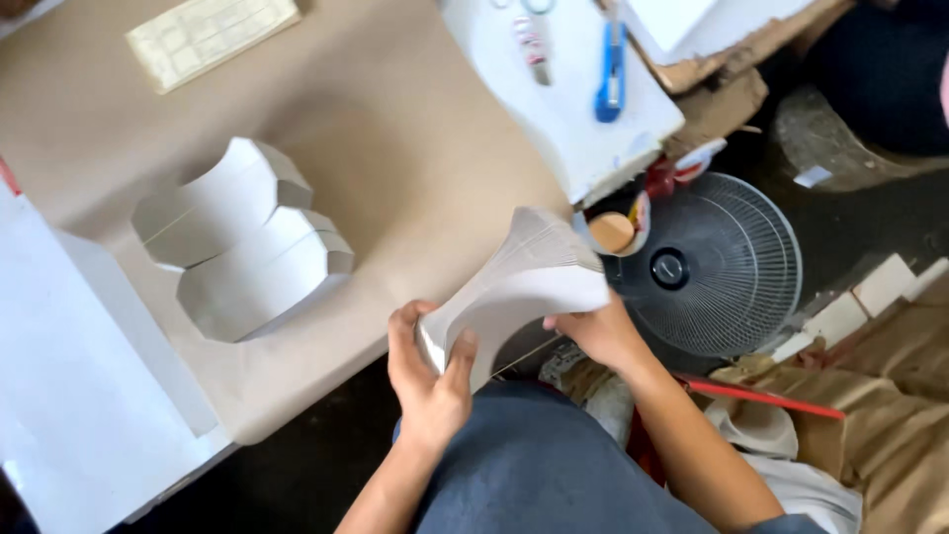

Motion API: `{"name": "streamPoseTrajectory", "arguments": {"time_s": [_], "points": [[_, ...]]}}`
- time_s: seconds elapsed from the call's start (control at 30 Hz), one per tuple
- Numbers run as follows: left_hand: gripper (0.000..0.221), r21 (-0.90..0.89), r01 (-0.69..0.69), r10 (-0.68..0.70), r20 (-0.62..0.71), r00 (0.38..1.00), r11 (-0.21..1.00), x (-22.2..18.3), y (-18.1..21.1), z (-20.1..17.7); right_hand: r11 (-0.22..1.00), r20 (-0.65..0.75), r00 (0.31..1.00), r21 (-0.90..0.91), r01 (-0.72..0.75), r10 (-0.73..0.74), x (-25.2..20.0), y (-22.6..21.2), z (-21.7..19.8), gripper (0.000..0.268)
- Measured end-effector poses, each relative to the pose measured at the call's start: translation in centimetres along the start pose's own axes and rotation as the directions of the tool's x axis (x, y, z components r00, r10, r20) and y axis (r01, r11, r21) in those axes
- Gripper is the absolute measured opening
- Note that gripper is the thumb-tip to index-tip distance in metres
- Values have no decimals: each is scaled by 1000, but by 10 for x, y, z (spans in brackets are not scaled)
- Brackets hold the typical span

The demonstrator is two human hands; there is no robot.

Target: The person takes stacks of paper from a box, bends them by hand, and secures each stack with a rubber band before arranging them in rows on brown paper.

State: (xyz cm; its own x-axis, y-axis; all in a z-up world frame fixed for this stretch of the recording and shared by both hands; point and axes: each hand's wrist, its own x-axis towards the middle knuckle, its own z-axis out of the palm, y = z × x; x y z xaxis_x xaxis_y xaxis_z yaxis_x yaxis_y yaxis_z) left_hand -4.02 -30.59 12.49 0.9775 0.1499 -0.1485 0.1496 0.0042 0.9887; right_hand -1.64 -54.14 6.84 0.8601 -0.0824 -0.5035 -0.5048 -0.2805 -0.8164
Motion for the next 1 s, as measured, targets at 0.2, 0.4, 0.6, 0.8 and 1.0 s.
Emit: {"name": "streamPoseTrajectory", "arguments": {"time_s": [0.2,0.4,0.6,0.8,1.0], "points": [[32,-678,309,-291,145,946,667,54,-10,-27,347,399,795,903,-254,-456,-1,18,25,13],[41,-679,599,-538,343,770,424,78,13,-30,267,554,593,821,-504,-584,8,-46,40,27],[40,-655,421,-415,176,893,628,96,-4,-40,517,577,607,802,-298,-546,20,-79,-22,91],[46,-277,56,16,250,968,959,105,-11,-43,904,401,814,255,343,-421,99,-73,-42,132],[46,-537,248,231,672,703,806,134,13,-37,753,780,380,606,-258,-497,123,-118,5,111]]}}
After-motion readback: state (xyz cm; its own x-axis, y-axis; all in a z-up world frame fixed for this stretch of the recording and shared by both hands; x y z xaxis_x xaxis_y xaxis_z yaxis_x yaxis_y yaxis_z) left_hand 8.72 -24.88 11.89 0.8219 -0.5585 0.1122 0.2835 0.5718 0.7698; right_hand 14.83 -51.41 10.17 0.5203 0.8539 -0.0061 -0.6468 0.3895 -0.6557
